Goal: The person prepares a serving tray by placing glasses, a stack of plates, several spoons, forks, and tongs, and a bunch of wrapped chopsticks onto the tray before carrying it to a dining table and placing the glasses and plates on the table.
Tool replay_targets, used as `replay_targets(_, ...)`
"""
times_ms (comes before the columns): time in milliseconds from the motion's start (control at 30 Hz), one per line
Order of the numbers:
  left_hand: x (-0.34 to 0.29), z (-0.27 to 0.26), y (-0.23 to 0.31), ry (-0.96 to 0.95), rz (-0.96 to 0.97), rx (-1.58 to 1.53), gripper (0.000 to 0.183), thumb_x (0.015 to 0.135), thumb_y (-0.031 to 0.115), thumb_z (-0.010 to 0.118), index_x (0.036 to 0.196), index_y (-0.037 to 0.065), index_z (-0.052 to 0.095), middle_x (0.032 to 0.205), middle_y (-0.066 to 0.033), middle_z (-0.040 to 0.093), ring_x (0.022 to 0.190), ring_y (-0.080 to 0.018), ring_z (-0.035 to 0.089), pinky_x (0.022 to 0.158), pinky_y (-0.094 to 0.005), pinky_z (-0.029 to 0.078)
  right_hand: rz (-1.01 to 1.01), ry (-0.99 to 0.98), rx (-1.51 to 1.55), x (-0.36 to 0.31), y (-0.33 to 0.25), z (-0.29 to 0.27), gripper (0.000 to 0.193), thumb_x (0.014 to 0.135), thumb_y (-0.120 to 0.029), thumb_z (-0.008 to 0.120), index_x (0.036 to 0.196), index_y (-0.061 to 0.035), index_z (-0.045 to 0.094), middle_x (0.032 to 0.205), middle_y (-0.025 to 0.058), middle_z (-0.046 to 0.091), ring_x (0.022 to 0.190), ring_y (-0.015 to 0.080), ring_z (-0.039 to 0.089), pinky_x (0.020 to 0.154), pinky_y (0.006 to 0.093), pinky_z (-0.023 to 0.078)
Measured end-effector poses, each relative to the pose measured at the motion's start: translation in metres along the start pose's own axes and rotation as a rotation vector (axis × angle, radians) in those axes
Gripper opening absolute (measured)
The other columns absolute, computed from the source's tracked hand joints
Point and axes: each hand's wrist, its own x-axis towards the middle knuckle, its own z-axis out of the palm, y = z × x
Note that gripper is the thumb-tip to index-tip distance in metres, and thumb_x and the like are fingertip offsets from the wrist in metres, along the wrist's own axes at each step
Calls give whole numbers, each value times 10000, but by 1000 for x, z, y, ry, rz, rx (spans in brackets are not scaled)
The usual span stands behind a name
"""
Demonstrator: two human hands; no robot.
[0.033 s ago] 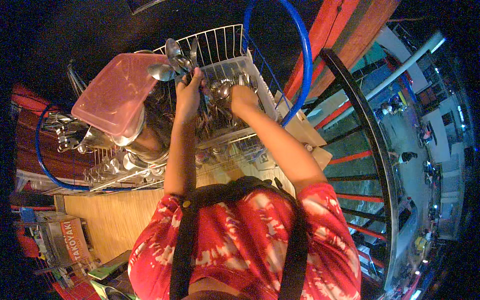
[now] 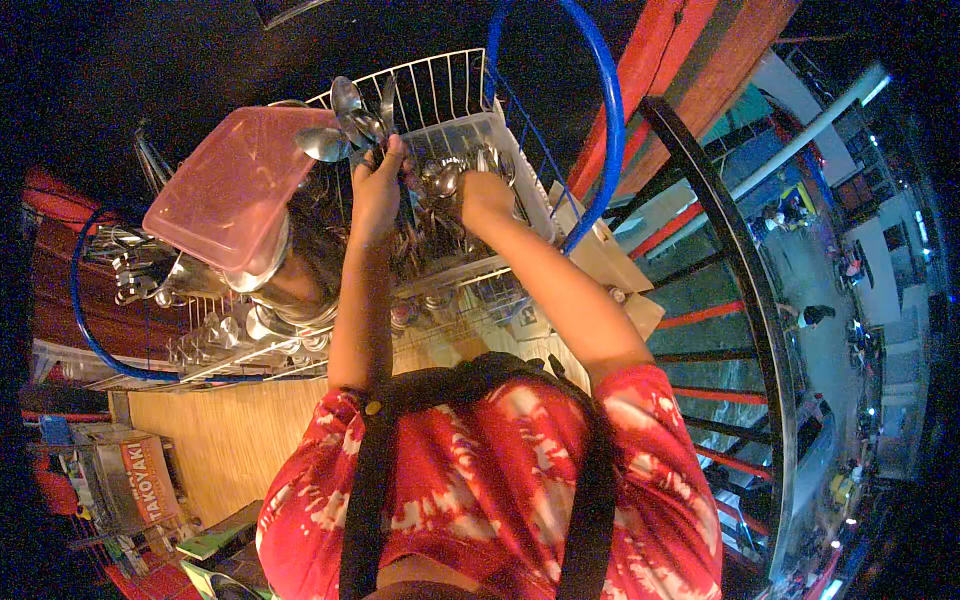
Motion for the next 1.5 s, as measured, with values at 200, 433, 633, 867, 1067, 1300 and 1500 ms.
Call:
replay_targets(200,-1,-3,2,-23,68,-20,196,922,240,546,798,92,512,643,29,495,526,-69,442,482,-217,357,17,-15,40,-4,0,-2,395,689,-352,713,857,3,669,906,214,649,877,355,632,766,412,511)
replay_targets(433,-8,-4,8,51,43,110,200,924,234,545,806,74,522,668,9,517,573,-87,485,507,-237,395,-109,221,477,6,25,-32,305,730,-272,665,768,29,639,749,204,638,713,312,640,687,375,498)
replay_targets(633,-12,15,-5,48,-45,-14,202,923,242,552,901,41,545,828,-23,576,772,-109,531,726,-253,432,-283,-18,1264,-8,-10,-62,129,865,-129,594,895,-7,624,730,-3,604,601,72,519,558,219,403)
replay_targets(867,-8,25,-11,-55,-11,-119,202,920,241,549,946,45,505,778,-28,570,629,-108,540,545,-245,449,-538,503,494,-10,0,-77,154,811,-207,655,808,-57,688,722,61,630,625,142,549,617,271,432)
replay_targets(1067,-4,17,-7,28,-23,-171,163,924,226,539,895,75,484,698,-5,526,563,-93,508,504,-236,436,-163,121,284,-7,32,-69,234,728,-301,716,788,-76,701,720,141,651,665,283,629,654,378,489)
replay_targets(1300,-6,17,-5,20,86,-110,174,932,251,521,851,104,476,675,9,512,542,-96,487,469,-247,425,-62,-153,-44,-20,16,-12,441,649,-382,750,918,-41,672,927,178,658,882,319,638,743,406,508)
replay_targets(1500,-27,9,19,5,-42,-125,191,925,269,535,847,107,471,674,9,516,529,-95,488,468,-248,424,-4,-42,17,-17,17,4,327,636,-313,748,857,-78,694,901,184,659,849,293,648,736,397,514)
